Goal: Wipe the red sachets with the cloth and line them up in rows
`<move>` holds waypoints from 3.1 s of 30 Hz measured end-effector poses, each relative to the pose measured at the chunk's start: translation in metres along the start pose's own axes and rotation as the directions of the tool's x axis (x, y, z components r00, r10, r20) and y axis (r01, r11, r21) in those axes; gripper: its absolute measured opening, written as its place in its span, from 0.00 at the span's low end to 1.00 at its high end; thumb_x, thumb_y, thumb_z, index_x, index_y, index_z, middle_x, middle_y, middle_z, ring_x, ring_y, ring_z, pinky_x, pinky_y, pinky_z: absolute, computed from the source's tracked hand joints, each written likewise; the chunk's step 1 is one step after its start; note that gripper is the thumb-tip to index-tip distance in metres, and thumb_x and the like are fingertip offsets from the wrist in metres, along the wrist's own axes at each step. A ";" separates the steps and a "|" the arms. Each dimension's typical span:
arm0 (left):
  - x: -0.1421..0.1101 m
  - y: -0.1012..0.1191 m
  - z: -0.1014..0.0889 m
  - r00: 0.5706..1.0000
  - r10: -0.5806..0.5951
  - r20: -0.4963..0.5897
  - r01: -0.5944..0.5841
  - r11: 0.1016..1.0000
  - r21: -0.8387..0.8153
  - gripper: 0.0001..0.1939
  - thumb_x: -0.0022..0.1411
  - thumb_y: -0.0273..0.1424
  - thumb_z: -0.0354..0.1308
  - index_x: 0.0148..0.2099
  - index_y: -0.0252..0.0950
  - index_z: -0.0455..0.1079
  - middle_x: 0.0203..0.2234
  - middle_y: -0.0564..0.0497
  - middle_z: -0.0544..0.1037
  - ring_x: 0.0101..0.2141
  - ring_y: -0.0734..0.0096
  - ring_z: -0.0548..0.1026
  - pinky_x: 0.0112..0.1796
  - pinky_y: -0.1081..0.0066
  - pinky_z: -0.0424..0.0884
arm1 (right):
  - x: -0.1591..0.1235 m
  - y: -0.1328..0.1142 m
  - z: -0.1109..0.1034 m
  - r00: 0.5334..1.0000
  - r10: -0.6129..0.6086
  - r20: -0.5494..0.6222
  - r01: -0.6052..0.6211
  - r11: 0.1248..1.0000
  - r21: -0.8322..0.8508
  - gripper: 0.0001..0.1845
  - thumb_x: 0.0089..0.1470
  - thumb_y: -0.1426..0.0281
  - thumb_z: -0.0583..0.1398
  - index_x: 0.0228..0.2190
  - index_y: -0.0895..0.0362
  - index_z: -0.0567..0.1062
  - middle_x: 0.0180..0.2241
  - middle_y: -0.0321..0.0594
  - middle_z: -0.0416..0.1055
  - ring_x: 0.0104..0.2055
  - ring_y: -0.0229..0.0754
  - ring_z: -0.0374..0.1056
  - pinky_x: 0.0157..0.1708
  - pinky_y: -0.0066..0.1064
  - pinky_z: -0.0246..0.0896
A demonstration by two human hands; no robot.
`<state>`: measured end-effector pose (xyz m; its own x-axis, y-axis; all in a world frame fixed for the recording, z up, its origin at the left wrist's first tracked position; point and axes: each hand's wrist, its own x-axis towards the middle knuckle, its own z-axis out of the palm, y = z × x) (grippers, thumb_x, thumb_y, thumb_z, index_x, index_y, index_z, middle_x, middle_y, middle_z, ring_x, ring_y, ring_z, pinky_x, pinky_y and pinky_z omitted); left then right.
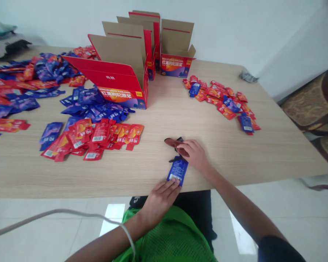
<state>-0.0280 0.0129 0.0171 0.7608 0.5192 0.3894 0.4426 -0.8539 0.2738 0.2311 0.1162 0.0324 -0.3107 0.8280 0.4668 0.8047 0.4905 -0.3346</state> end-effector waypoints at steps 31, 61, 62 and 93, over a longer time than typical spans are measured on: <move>0.127 -0.047 -0.063 0.985 -0.169 0.042 0.160 0.779 -0.606 0.08 0.73 0.31 0.63 0.50 0.45 0.83 0.41 0.48 0.78 0.46 0.62 0.76 0.48 0.65 0.70 | -0.110 -0.015 -0.035 0.420 0.728 -0.542 -0.629 0.664 0.405 0.21 0.60 0.50 0.67 0.44 0.54 0.80 0.45 0.45 0.79 0.48 0.51 0.75 0.52 0.44 0.67; -0.002 -0.020 0.005 0.990 0.122 0.076 -0.125 0.991 0.049 0.19 0.79 0.25 0.49 0.66 0.33 0.70 0.66 0.45 0.73 0.66 0.60 0.71 0.64 0.58 0.70 | -0.037 -0.028 0.004 0.999 0.001 -0.035 0.002 0.997 0.081 0.13 0.64 0.70 0.65 0.50 0.49 0.78 0.48 0.43 0.77 0.53 0.50 0.71 0.57 0.47 0.71; -0.002 -0.020 0.005 0.989 0.127 0.073 -0.131 0.990 0.053 0.19 0.79 0.24 0.49 0.66 0.32 0.70 0.66 0.44 0.73 0.66 0.60 0.70 0.65 0.58 0.70 | -0.031 -0.016 0.001 0.999 0.020 -0.049 -0.017 0.999 0.051 0.12 0.65 0.70 0.65 0.49 0.49 0.79 0.47 0.43 0.77 0.52 0.50 0.71 0.56 0.47 0.71; -0.003 -0.013 0.006 0.999 0.009 0.044 -0.004 0.995 -0.098 0.20 0.77 0.24 0.52 0.67 0.34 0.69 0.64 0.45 0.76 0.67 0.64 0.69 0.67 0.58 0.67 | 0.016 0.001 -0.039 0.912 0.141 -0.385 -0.177 0.983 -0.058 0.12 0.65 0.67 0.65 0.50 0.51 0.79 0.48 0.46 0.76 0.52 0.52 0.73 0.56 0.48 0.70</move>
<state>-0.0331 0.0220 0.0074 0.7848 0.5096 0.3528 0.3905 -0.8486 0.3569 0.2470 0.1196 0.0717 0.0254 0.7198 0.6937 0.8749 0.3198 -0.3638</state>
